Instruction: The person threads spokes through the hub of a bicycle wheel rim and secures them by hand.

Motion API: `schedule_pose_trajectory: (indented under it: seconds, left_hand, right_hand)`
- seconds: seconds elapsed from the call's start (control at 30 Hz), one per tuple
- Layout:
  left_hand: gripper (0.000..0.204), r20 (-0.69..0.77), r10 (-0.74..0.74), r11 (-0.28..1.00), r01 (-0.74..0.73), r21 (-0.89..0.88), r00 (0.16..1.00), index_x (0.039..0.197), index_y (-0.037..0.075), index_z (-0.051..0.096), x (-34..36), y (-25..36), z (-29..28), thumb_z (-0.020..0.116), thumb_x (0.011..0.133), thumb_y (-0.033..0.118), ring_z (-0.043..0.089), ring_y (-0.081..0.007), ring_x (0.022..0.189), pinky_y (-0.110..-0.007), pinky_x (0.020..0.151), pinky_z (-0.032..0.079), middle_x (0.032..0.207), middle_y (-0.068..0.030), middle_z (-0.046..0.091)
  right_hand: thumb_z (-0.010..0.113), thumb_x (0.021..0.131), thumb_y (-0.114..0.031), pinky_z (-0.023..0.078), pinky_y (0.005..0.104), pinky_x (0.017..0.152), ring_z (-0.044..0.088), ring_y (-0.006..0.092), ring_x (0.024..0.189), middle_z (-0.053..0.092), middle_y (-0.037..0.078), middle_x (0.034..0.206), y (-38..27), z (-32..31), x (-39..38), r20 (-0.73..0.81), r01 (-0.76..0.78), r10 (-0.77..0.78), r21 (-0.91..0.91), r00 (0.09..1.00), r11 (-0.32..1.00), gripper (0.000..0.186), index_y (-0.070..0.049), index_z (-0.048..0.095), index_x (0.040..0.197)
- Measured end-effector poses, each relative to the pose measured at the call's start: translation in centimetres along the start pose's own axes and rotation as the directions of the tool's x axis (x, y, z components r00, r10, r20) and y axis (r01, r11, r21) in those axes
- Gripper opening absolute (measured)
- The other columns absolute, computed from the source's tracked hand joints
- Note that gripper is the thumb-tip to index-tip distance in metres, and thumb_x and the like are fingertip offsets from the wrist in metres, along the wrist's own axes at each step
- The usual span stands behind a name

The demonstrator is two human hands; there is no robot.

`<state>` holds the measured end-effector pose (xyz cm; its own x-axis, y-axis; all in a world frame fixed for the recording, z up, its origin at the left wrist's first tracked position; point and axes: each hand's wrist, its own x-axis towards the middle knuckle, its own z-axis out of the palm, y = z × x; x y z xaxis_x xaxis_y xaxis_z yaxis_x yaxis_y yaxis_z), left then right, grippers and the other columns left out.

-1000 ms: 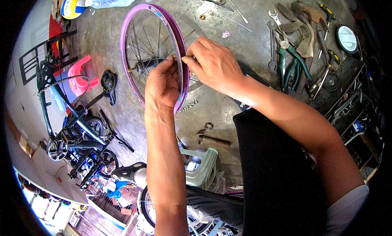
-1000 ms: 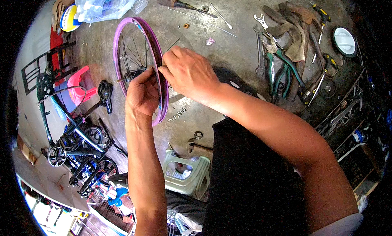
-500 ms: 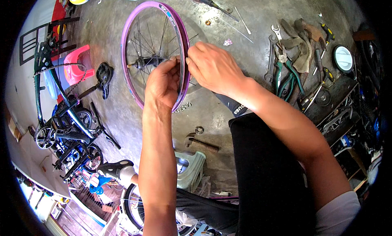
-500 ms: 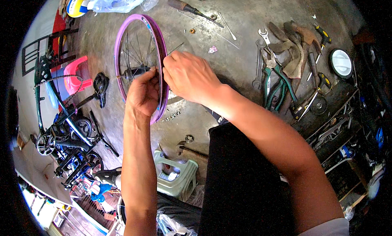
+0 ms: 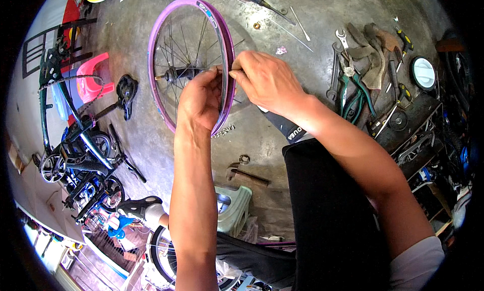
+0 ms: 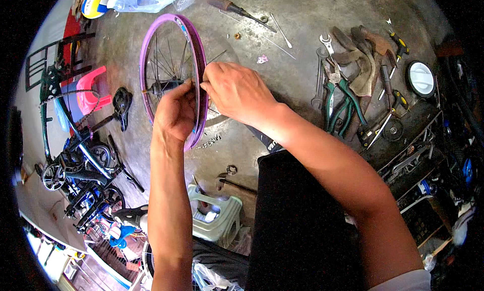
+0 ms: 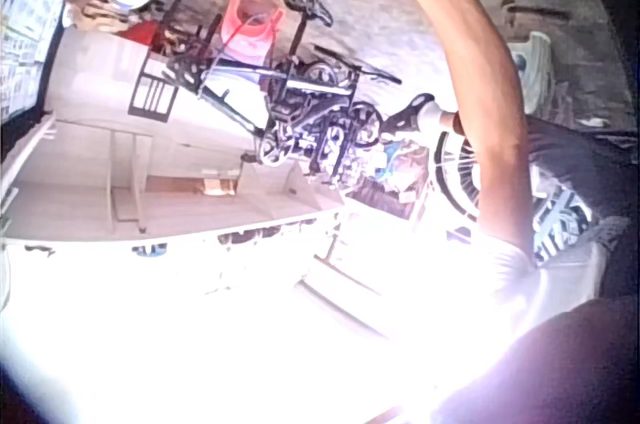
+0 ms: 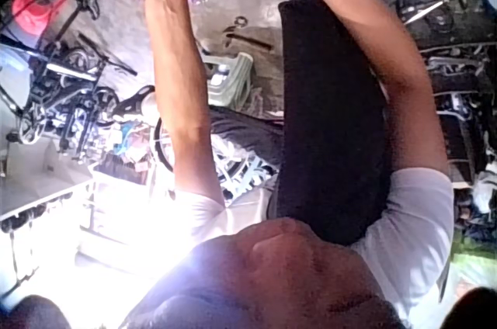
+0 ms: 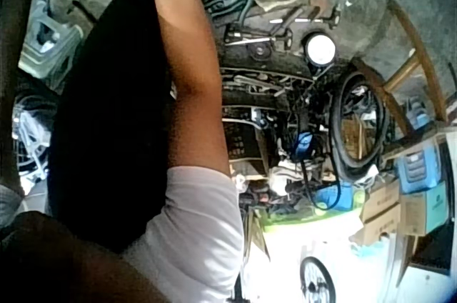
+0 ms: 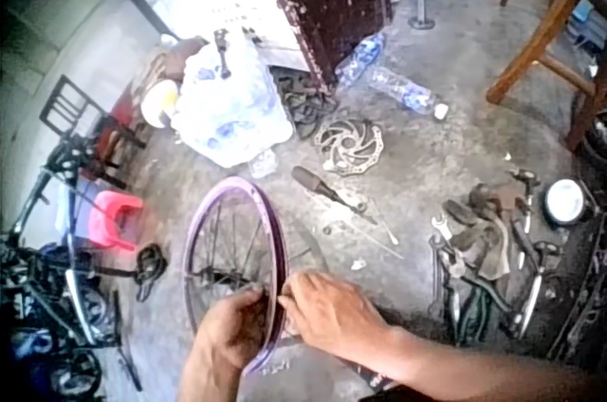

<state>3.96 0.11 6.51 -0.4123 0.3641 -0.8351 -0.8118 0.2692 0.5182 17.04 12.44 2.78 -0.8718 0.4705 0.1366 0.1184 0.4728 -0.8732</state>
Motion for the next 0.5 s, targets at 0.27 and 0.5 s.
schedule_pose_trajectory:
  seconds: [0.27, 0.5]
  left_hand:
    - [0.022, -0.012, 0.007, 1.000, -0.007, -0.015, 1.000, 0.109, 0.000, 0.065, -0.1, -0.1, 0.2, 0.053, 0.100, 0.017, 0.065, -0.0207, 0.092, -0.037, 0.088, 0.054, 0.102, -0.0102, 0.070]
    - [0.022, -0.037, 0.010, 1.000, -0.010, -0.003, 0.999, 0.109, 0.001, 0.065, 0.2, -0.5, 0.6, 0.053, 0.100, 0.017, 0.065, -0.0203, 0.092, -0.035, 0.086, 0.053, 0.101, -0.0092, 0.070]
  right_hand:
    - [0.061, 0.094, -0.018, 0.052, 0.0495, 0.077, 0.064, 0.0396, 0.087, 0.064, 0.021, 0.089, -0.7, -0.3, -0.1, 0.021, -0.005, 0.006, -0.059, 1.000, 0.998, 0.021, 0.001, 0.052, 0.095]
    - [0.060, 0.094, -0.017, 0.052, 0.0495, 0.077, 0.063, 0.0399, 0.087, 0.063, 0.019, 0.090, -0.6, -0.7, -0.3, 0.043, -0.017, 0.021, -0.088, 0.999, 0.996, 0.019, -0.001, 0.052, 0.096]
